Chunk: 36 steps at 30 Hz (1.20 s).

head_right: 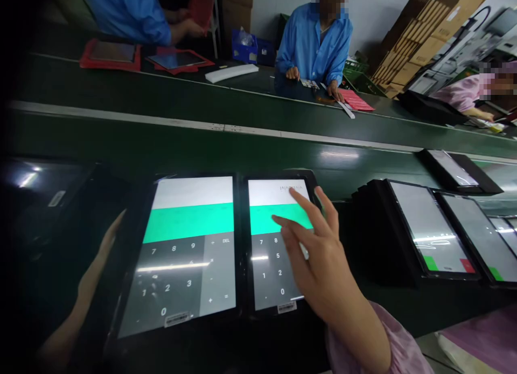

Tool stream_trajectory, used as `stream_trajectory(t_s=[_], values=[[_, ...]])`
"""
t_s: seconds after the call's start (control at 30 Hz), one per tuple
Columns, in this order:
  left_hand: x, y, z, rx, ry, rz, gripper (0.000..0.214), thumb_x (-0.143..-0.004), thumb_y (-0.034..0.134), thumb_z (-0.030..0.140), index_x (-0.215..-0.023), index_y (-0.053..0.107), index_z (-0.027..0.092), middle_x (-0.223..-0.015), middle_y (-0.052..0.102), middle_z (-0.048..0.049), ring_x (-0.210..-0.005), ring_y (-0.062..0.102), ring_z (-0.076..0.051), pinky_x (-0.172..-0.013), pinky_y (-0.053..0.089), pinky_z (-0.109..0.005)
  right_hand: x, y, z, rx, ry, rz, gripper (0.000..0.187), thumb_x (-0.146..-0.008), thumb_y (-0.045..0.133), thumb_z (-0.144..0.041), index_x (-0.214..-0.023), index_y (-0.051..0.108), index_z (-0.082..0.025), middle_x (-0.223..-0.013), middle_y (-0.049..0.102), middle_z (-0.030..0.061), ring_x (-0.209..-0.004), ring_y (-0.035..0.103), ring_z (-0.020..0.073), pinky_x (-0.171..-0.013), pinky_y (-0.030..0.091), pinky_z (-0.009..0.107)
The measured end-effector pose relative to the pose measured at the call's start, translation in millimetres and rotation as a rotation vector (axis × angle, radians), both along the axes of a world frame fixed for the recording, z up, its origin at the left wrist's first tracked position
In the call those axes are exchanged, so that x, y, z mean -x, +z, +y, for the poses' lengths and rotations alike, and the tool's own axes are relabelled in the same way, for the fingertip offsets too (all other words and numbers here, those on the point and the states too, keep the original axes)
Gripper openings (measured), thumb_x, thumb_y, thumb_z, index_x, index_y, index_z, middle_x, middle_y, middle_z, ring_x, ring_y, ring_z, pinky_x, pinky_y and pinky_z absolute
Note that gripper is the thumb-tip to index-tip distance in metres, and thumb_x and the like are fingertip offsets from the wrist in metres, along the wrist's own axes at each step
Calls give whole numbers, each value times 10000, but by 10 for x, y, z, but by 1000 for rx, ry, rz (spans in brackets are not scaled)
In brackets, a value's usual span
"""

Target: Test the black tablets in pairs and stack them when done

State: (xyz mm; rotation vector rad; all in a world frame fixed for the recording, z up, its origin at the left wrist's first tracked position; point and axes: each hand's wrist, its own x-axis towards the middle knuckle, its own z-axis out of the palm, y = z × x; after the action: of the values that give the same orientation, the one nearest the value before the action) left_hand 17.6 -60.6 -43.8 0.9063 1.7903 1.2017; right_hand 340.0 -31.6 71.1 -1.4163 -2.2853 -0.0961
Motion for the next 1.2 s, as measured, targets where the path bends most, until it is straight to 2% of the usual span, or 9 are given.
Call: stream_trajectory(t_s=[0.1, 0.17, 0.3, 0.37, 0.53, 0.7, 0.87, 1.07, 1.2], values=[[43, 86, -28, 61, 130, -41, 622, -956, 590, 669, -1497, 641, 366, -1564, 655, -9, -1478, 571, -372, -1308, 368, -591, 337, 90, 5, 85, 162, -61, 401, -1132, 442, -274, -1260, 817, -212, -1605, 595, 125, -1596, 378, 483, -1099, 579, 735], [106, 121, -67, 4, 175, -22, 507, -929, 634, 635, -1336, 747, 355, -1472, 718, 1, -1450, 597, -362, -1294, 406, -562, 539, 75, 54, 129, 217, -91, 422, -1132, 423, -254, -1285, 813, -207, -1614, 580, 134, -1602, 358, 496, -1125, 546, 758], [371, 7, -205, -290, -3, 112, 334, -982, 638, 568, -1131, 825, 335, -1511, 680, 7, -1475, 568, -309, -1179, 561, -431, 765, -12, 190, 221, 257, -159, 452, -1139, 390, -270, -1377, 772, -230, -1697, 484, 135, -1631, 282, 514, -1136, 509, 795], [468, -81, -283, -397, -119, 124, 276, -1009, 639, 509, -1144, 834, 369, -1531, 657, 22, -1458, 585, -290, -1114, 612, -388, 779, -32, 233, 254, 250, -197, 450, -1138, 390, -277, -1395, 760, -260, -1727, 447, 105, -1644, 251, 508, -1148, 471, 826], [364, -88, -382, -551, -219, 175, 345, -1101, 498, 383, -1308, 773, 402, -1615, 575, 30, -1551, 496, -276, -1235, 523, -418, 730, -17, 235, 186, 142, -172, 454, -1133, 385, -284, -1313, 801, -255, -1656, 548, 85, -1625, 296, 513, -1126, 437, 885], [212, 25, -395, -517, -223, 242, 365, -1115, 452, 472, -1297, 756, 387, -1627, 558, 27, -1563, 471, -277, -1234, 513, -422, 814, -22, 189, 214, 228, -173, 436, -1136, 404, -293, -1359, 778, -262, -1715, 473, 72, -1646, 250, 503, -1153, 453, 838], [173, 104, -407, -441, -228, 266, 335, -1106, 475, 450, -1265, 762, 381, -1660, 527, 34, -1568, 457, -282, -1245, 496, -447, 783, -41, 172, 157, 149, -159, 440, -1132, 399, -276, -1266, 815, -223, -1649, 555, 95, -1609, 327, 520, -1110, 459, 880], [188, 166, -329, -495, -310, 361, 288, -1083, 524, 382, -1233, 770, 376, -1674, 517, 35, -1588, 435, -287, -1308, 403, -485, 930, -41, 24, 195, 368, -117, 401, -1119, 452, -254, -1351, 777, -234, -1673, 526, 107, -1640, 281, 482, -1163, 513, 748], [205, 164, -298, -519, -359, 408, 331, -1077, 528, 348, -1307, 756, 415, -1701, 488, 46, -1621, 386, -291, -1345, 322, -518, 1024, -41, -38, 265, 390, -150, 414, -1129, 437, -264, -1387, 759, -290, -1703, 489, 92, -1643, 278, 479, -1160, 506, 760]])
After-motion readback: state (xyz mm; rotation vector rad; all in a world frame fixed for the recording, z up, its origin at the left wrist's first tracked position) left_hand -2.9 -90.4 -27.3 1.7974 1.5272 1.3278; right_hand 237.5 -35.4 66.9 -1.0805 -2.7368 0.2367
